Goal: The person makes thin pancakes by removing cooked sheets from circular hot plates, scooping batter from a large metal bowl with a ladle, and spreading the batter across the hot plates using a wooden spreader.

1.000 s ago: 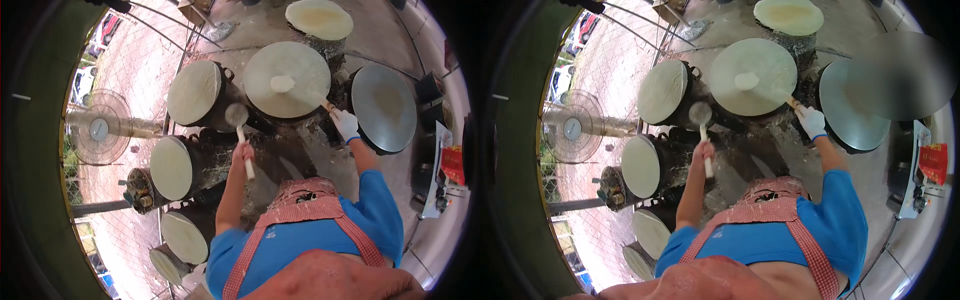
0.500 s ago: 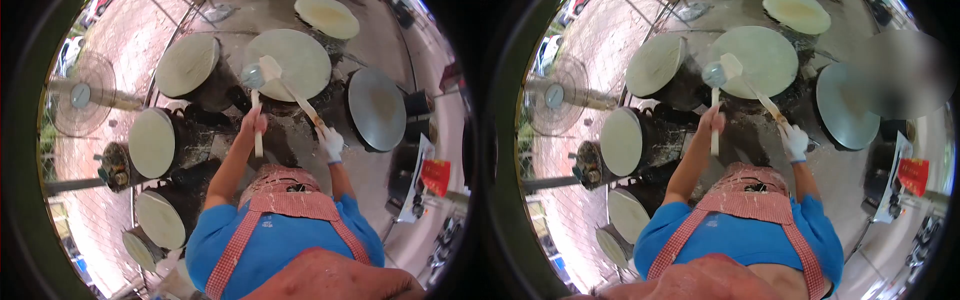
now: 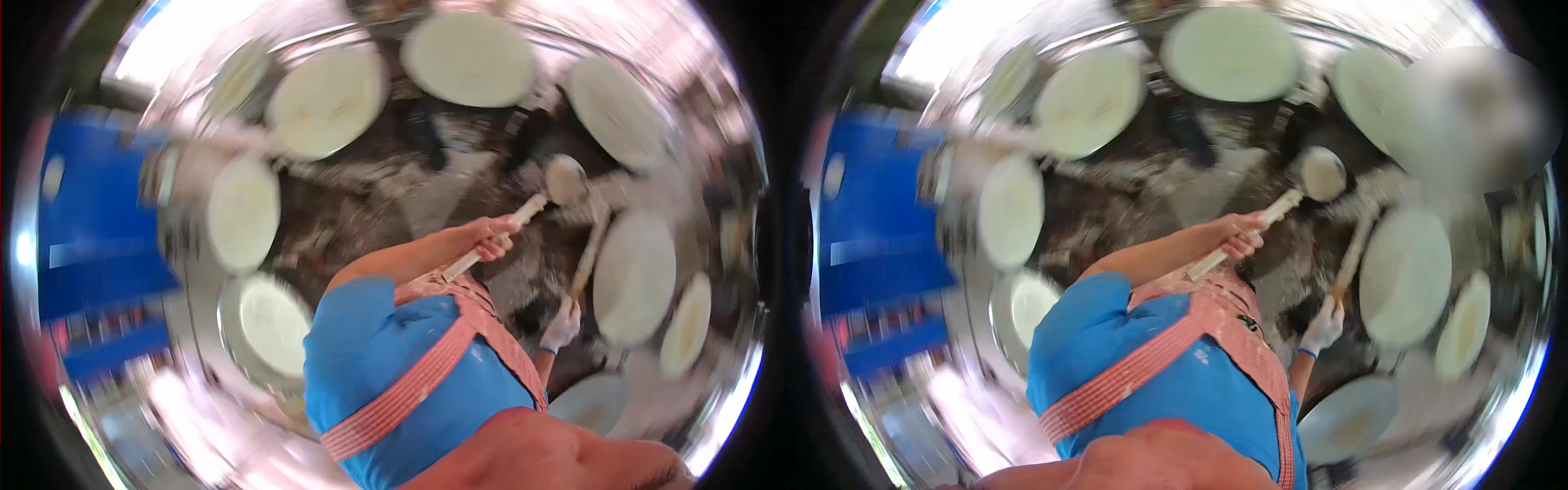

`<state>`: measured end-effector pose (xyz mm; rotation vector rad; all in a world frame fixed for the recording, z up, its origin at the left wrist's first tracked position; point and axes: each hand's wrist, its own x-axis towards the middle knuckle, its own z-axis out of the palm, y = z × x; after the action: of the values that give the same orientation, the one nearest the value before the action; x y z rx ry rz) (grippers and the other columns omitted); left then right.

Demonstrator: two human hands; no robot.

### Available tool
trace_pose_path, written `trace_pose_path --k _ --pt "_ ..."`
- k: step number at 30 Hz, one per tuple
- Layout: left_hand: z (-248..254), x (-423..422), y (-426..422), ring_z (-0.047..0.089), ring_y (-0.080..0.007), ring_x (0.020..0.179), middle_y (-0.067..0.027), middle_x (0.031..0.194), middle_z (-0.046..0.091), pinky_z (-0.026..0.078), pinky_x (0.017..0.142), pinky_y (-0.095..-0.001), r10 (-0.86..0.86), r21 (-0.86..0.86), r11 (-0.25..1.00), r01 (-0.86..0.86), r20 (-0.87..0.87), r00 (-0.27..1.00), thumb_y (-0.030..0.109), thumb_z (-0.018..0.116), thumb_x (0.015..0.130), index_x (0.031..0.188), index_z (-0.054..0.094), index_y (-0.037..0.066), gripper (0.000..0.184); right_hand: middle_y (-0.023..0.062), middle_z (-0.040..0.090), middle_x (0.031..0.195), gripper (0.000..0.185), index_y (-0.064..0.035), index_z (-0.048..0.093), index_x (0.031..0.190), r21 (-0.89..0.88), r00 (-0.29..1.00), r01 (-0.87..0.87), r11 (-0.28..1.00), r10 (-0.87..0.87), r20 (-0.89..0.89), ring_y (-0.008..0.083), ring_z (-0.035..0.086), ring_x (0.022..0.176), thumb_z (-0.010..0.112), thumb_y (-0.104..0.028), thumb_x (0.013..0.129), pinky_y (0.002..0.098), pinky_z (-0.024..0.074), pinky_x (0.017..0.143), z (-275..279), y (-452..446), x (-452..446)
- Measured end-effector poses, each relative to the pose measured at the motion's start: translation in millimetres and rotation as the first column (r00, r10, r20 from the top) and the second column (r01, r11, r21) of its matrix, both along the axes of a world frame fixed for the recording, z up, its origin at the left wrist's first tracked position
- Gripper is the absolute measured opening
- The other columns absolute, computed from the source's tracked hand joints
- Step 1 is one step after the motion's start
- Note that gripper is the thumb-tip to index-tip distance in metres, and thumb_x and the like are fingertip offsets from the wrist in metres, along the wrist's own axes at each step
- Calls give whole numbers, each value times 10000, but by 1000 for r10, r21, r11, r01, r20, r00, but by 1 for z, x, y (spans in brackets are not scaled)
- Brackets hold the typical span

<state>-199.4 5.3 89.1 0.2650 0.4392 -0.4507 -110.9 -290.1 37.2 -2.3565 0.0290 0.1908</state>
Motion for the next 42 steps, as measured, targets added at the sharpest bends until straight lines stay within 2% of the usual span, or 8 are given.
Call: trace_pose_path --k 10,14,17,23,27,33,35,42 --pt "-51 -234 -18 280 -46 350 29 502 306 237 290 -173 752 209 655 -726 -277 599 200 545 845 849 377 182 168 146 618 959 352 -62 581 1063 2 636 -767 642 759 140 270 595 888 553 -311 815 319 440 758 42 237 23" --pt "-53 -311 -21 296 -44 360 26 505 314 244 302 -174 756 102 551 -828 -480 444 231 492 880 983 455 128 150 161 625 854 365 -106 593 1039 -154 620 -748 646 763 184 319 600 787 532 -380 806 369 459 684 9 287 0" --pt "-57 -349 -23 301 -57 367 8 520 319 263 304 -179 785 -200 319 -927 -492 376 236 451 898 997 490 130 150 121 607 683 316 -119 597 966 -501 285 -761 412 906 312 286 591 568 593 -359 760 387 460 508 6 283 -19" --pt "-61 -367 -29 290 -66 383 -14 554 342 244 309 -179 865 -348 112 -931 -426 263 206 430 909 1084 531 175 205 94 598 655 364 -121 583 978 -441 -98 -887 136 878 468 259 583 542 640 -365 714 359 453 493 6 338 -53" --pt "-61 -353 -33 291 -67 383 -16 553 341 253 305 -175 887 -358 55 -932 -412 210 216 420 912 1107 526 164 228 69 592 757 384 -139 549 977 -627 -297 -764 -152 946 133 261 595 681 642 -362 679 389 456 630 -7 439 -72" --pt "-56 -313 -55 298 -61 384 -3 532 320 259 301 -182 894 -361 -85 -929 -439 89 190 397 913 1208 464 136 307 84 546 800 330 -122 537 886 -658 -620 -698 -283 698 358 250 595 726 652 -314 643 377 460 616 1 562 -100" --pt "-63 -307 -67 309 -62 395 -1 535 320 273 313 -181 922 -355 -87 -931 -382 60 183 393 913 1204 464 123 306 95 555 815 326 -101 547 874 -750 -762 -489 -445 637 119 256 595 700 641 -321 653 383 463 593 -8 590 -99" --pt "-68 -319 -83 322 -84 440 -22 577 346 301 366 -189 947 -361 -144 -921 -320 -23 208 354 929 1185 491 137 300 171 592 797 233 -64 557 849 -634 -529 -747 -200 757 384 332 584 742 551 -252 712 429 463 660 64 689 -81"
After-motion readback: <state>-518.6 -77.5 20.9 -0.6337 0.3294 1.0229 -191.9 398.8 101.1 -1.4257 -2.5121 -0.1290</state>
